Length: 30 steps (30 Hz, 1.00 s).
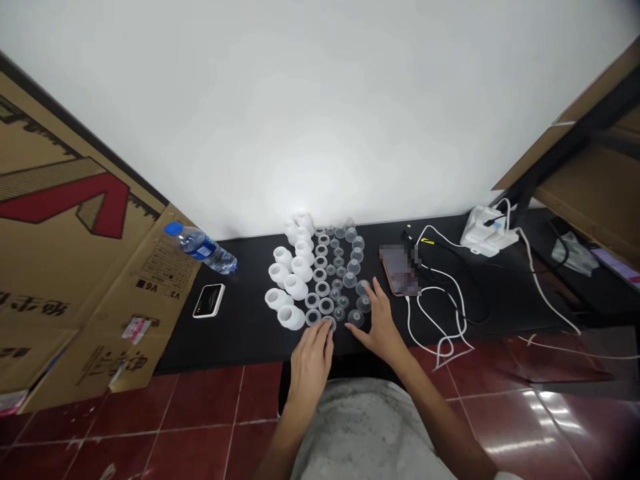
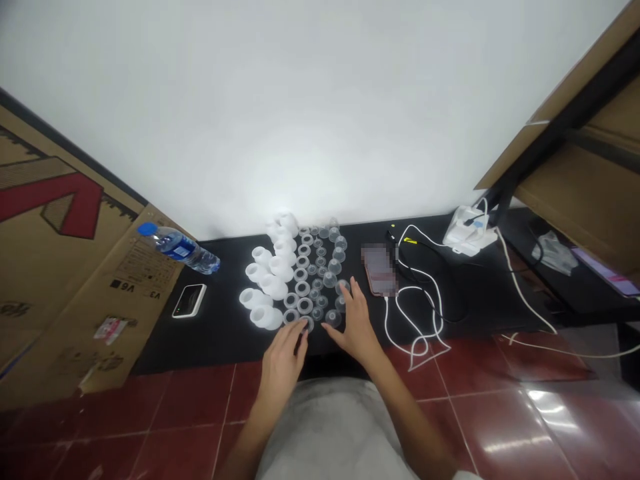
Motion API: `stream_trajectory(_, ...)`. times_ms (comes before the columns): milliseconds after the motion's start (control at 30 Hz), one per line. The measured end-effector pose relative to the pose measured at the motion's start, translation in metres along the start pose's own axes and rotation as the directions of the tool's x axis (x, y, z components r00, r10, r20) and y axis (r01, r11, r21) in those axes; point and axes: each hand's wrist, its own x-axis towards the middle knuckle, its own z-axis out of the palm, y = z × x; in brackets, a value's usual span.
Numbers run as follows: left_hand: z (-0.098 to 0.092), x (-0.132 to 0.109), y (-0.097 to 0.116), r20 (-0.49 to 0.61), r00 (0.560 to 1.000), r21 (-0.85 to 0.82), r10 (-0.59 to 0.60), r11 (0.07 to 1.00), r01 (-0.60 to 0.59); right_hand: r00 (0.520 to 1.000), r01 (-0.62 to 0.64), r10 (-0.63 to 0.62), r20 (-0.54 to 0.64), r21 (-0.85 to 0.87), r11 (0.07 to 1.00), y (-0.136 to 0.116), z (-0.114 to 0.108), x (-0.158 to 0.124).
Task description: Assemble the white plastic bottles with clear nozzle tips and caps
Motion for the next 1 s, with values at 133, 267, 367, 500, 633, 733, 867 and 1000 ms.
stream_trajectory(133, 0.007, -0.01, -0.001, 0.004, 1.0, 0.067, 0.013, 0.998, -0.013, 0.999, -0.001, -0.001, -0.053, -0.039, 0.999, 0.01, -0.012, -0.006)
stream_trajectory(267, 0.015, -0.025, -0.002, -0.023, 1.0, 0.093, 0.007, 0.996, -0.005, 0.979, 0.076, -0.112, -0.17, -0.205, 0.976, 0.005, -0.011, -0.017)
stream_trajectory(367, 0.02, -0.033, -0.005, -0.024, 1.0, 0.094, 0.008, 0.996, -0.006, 0.954, 0.145, -0.228, -0.193, -0.369, 0.918, -0.009, -0.003, -0.019)
stream_trajectory(500, 0.021, -0.031, -0.011, -0.025, 1.0, 0.047, 0.009, 0.999, -0.008, 0.964, 0.151, -0.233, -0.131, -0.451, 0.88, -0.035, 0.008, -0.006)
stream_trajectory(633, 0.018, -0.023, -0.017, -0.008, 1.0, -0.017, 0.024, 1.0, -0.024, 0.985, 0.14, -0.171, -0.017, -0.499, 0.855, -0.051, 0.011, 0.014)
stream_trajectory(733, 0.015, -0.018, -0.021, 0.039, 0.999, -0.087, 0.0, 0.996, 0.003, 0.986, 0.161, -0.159, 0.048, -0.504, 0.848, -0.054, 0.009, 0.023)
stream_trajectory(867, 0.011, -0.017, -0.024, 0.073, 0.996, -0.235, -0.054, 0.969, 0.069, 0.984, 0.179, -0.167, 0.066, -0.464, 0.868, -0.054, 0.01, 0.025)
stream_trajectory(1000, 0.006, -0.018, -0.028, 0.087, 0.989, -0.339, -0.122, 0.93, 0.144, 0.977, 0.214, -0.183, 0.112, -0.485, 0.848, -0.054, 0.013, 0.022)
